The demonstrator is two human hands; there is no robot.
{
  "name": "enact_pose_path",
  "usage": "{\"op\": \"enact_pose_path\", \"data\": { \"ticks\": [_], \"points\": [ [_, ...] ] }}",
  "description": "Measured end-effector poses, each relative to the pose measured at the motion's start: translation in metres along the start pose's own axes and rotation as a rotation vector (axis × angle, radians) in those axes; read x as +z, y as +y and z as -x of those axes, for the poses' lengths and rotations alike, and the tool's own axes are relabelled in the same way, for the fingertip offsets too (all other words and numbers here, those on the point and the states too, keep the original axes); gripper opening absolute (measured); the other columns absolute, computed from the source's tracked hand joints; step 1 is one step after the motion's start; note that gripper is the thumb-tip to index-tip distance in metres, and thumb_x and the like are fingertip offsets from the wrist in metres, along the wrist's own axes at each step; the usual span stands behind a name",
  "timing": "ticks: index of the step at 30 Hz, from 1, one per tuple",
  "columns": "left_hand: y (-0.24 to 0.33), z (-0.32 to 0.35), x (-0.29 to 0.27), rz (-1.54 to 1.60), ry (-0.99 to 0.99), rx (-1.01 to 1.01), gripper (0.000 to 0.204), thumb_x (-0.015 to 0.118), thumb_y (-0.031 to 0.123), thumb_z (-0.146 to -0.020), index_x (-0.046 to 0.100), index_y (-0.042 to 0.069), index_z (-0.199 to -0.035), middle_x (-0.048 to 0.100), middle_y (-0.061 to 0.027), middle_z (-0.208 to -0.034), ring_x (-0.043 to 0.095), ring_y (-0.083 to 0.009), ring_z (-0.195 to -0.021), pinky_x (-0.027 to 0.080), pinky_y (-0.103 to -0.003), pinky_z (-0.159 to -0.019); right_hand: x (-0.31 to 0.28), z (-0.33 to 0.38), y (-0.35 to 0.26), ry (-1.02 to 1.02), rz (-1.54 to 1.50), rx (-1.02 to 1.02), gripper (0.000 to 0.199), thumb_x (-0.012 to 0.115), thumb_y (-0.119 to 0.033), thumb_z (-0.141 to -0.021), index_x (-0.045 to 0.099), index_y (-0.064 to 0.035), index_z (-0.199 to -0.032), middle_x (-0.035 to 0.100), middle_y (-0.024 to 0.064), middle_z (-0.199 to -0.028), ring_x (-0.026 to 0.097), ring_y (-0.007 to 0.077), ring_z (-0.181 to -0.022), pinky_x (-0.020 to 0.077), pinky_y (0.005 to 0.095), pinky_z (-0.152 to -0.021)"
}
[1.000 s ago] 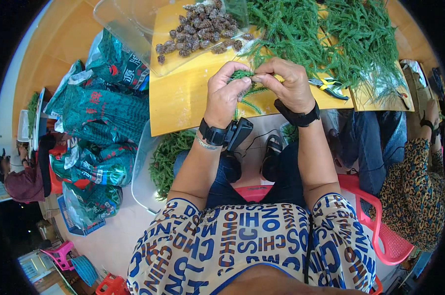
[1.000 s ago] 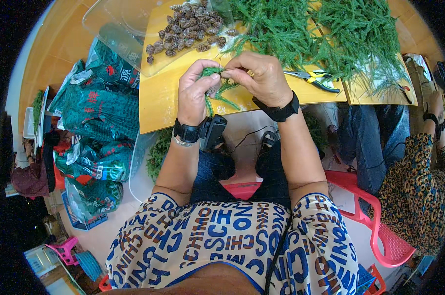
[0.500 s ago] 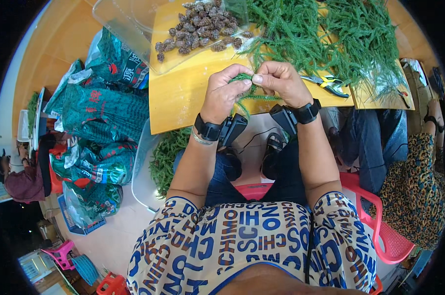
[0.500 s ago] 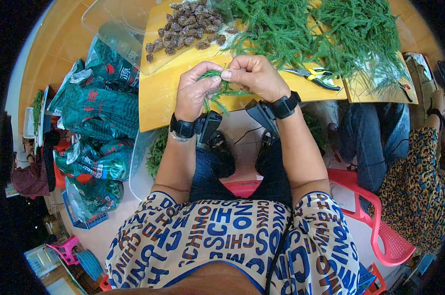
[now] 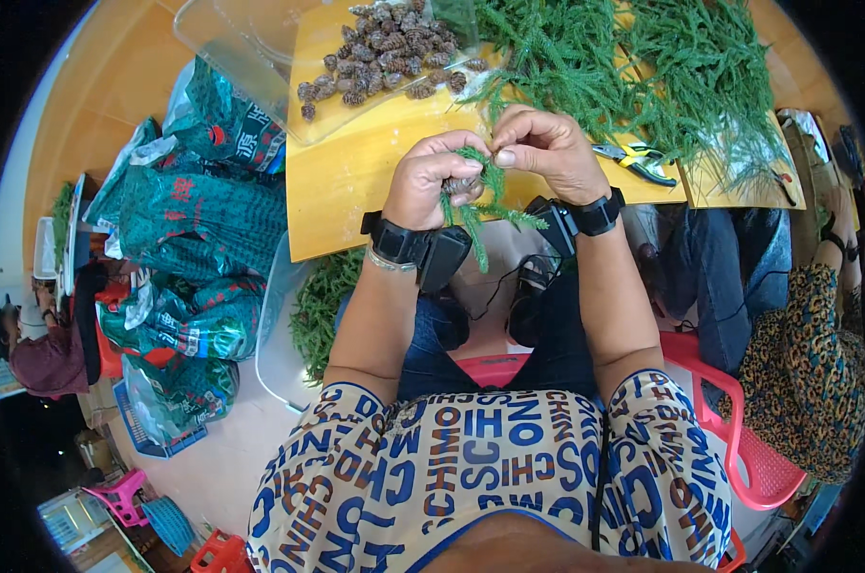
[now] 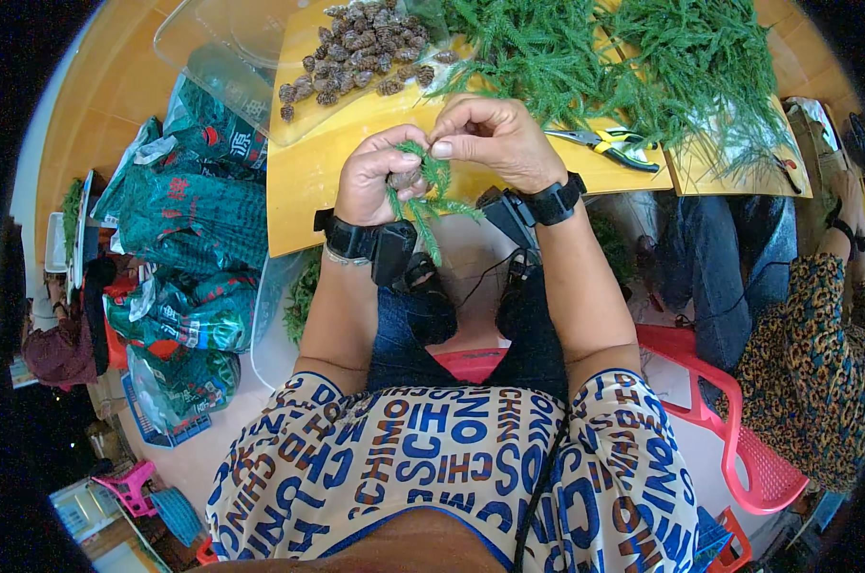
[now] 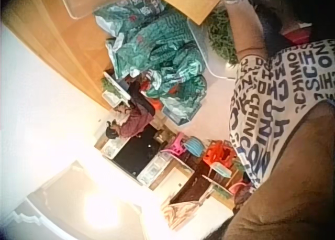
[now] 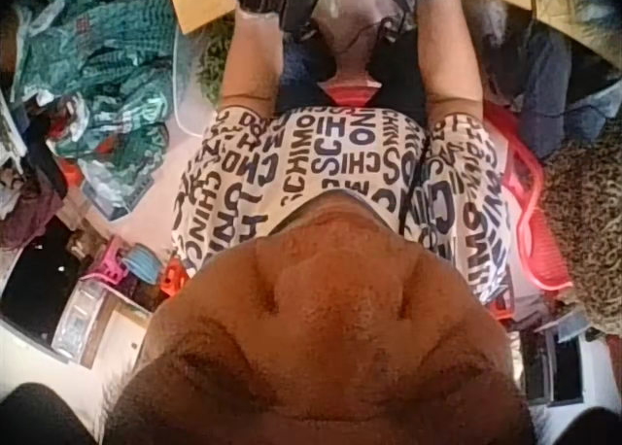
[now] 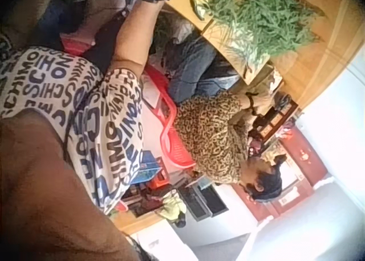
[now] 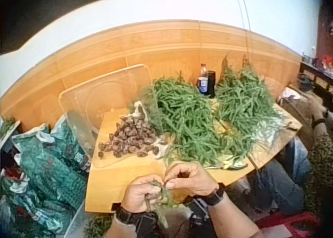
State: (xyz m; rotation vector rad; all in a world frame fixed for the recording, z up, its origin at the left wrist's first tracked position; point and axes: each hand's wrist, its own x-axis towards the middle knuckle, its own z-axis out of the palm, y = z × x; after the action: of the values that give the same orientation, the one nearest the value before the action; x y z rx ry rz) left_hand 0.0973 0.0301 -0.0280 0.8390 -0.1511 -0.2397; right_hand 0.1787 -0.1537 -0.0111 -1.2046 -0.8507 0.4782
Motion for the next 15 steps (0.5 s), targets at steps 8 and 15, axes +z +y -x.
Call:
{"op": "enact_pose_path", "data": {
  "ticks": [8,15],
  "points": [
    [-0.003,0.000,0.017,-0.455,0.278,0.199,0.013,0.059,0.007,-0.080,0.061,0.000,-0.091,0.056,-0.0010,-0.069,0.048,-0.0083,-0.058,0.039,-0.023,-0.054,0.010,-0.001,0.004,0.136,0.071,0.056,0.006,0.069,-0.005,-0.083,0.063,-0.0032,-0.085,0.059,0.0008,-0.084,0.053,0.0074,-0.077,0.0428,0.0228,-0.071],
    [-0.014,-0.005,0.026,-1.080,0.488,0.553,0.011,0.058,0.005,-0.081,0.061,0.000,-0.089,0.058,0.0003,-0.073,0.052,-0.0084,-0.066,0.042,-0.024,-0.060,0.023,0.000,0.010,0.393,0.274,0.001,0.007,0.068,-0.008,-0.085,0.064,-0.0024,-0.085,0.060,-0.0006,-0.080,0.052,0.0051,-0.073,0.0421,0.0208,-0.066]
  ]
}}
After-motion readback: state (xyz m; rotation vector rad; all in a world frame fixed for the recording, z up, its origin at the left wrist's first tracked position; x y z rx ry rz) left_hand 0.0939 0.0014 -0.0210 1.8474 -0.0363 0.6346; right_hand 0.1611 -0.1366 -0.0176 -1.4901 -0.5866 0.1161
